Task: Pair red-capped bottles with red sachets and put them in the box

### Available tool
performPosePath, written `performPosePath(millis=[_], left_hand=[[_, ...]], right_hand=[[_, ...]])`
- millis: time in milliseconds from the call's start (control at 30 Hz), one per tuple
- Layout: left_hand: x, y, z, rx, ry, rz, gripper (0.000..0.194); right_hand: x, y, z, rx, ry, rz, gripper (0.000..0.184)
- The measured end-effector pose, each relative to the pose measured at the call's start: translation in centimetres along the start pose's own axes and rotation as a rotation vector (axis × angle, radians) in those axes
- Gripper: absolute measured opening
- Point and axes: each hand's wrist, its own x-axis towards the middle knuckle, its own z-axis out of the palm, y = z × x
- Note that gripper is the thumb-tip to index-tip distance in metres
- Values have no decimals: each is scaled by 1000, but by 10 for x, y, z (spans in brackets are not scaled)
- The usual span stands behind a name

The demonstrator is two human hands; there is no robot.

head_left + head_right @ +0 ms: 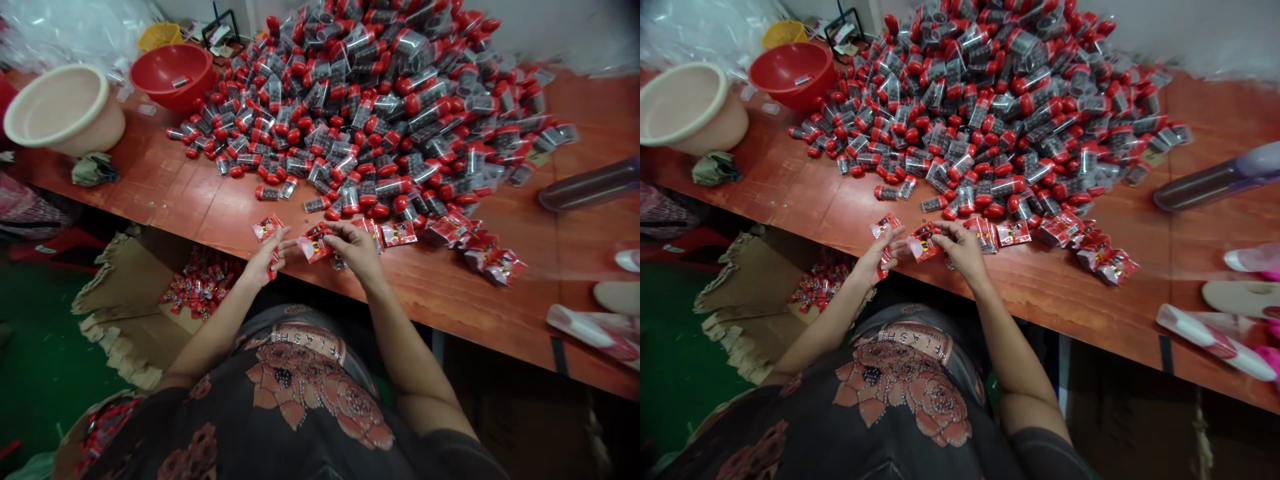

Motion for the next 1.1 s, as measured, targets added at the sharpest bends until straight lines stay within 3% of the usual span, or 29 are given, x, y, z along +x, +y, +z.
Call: performPosePath(millis=[133,200,267,400,500,667,800,933,1100], left_hand=[[11,15,-4,-144,4,-42,49],[17,14,-1,-215,26,-52,47],[21,10,3,-239,38,-67,47],[22,0,6,-185,46,-33,34],[19,-4,4,-154,38,76,52],[15,-10,1,-133,76,363,67],[5,-17,9,-161,-1,446,66],[-7,-12,6,-171,-88,368,62],[-9,8,-19,-68,-234,22,66]], right_hand=[[-3,-19,2,-40,-394,89,17],[-5,-18,14,-107,-494,34,12],[-3,-11,28,-219,-474,-80,12],[11,10,39,-498,-246,-222,22],[18,15,35,-569,-140,-211,23],[20,5,31,-304,-145,-29,14],[25,5,37,-132,-203,77,15],[32,5,36,-132,-274,23,10],[32,-20,31,-495,-437,-212,12]])
